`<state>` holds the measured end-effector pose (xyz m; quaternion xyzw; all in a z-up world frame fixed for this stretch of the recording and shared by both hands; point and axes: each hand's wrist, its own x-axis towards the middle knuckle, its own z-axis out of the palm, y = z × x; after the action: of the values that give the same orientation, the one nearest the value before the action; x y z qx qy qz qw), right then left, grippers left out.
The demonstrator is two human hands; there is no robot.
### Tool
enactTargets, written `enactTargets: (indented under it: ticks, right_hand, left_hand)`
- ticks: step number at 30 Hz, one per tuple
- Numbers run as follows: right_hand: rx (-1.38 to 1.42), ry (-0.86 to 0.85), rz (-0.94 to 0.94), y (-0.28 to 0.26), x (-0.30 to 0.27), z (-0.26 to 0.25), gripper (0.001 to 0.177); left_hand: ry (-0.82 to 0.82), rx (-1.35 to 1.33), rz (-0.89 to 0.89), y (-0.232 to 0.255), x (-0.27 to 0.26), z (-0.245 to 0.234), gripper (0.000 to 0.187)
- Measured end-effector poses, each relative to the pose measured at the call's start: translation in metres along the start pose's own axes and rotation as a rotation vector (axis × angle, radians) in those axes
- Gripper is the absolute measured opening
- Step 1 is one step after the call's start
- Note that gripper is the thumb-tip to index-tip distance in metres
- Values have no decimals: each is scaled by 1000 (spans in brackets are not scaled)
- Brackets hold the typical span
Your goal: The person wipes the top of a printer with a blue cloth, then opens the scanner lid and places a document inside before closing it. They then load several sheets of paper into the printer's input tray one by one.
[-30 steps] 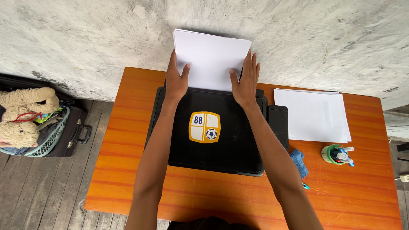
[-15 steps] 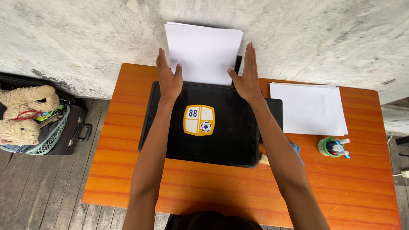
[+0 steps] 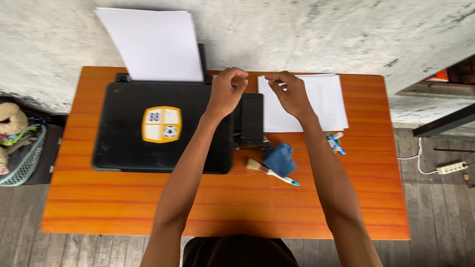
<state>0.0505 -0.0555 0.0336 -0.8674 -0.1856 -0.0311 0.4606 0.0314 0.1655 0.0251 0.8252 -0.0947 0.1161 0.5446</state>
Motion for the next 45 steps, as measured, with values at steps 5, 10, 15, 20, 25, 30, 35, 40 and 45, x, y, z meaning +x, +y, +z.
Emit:
enactTargets:
  ticks: [5,10,15,20,25,30,35,40,45]
  right_hand:
    - [-60,-79,95,70,-28,-75,20]
    - [-92,-234,271,138,-47,-113,25]
    - [-198,-422,318,188,-57,-111,37]
    - [-257,-559,269,209,-66,-102,55]
    - [-433,-589,247,203,-70,-100,65]
    - [-455,-582,219,196,-70,-101,68]
    - [-467,-552,192,195,-70,-102,70]
    - [-512,-542,147,193,-67,-102,70]
    - [-538,-532,130,192,-69,-100,74]
  left_hand:
    - [-118,40,-51,16,-1,95,17]
    - [-371,325,-198,10,-25,171,30]
    - [-462,615,-65,-20,-40,209,59]
    - [-536,771,-46,-56,-45,218,62]
    - [-525,856,93,-76,-48,219,54]
    - [-559,991,193,-72,-47,223,43]
    - [-572,951,182,-61,-41,217,49]
    - [-626,962,200,-62,-32,211,52]
    - [-633,926,138,-59,-35,212,58]
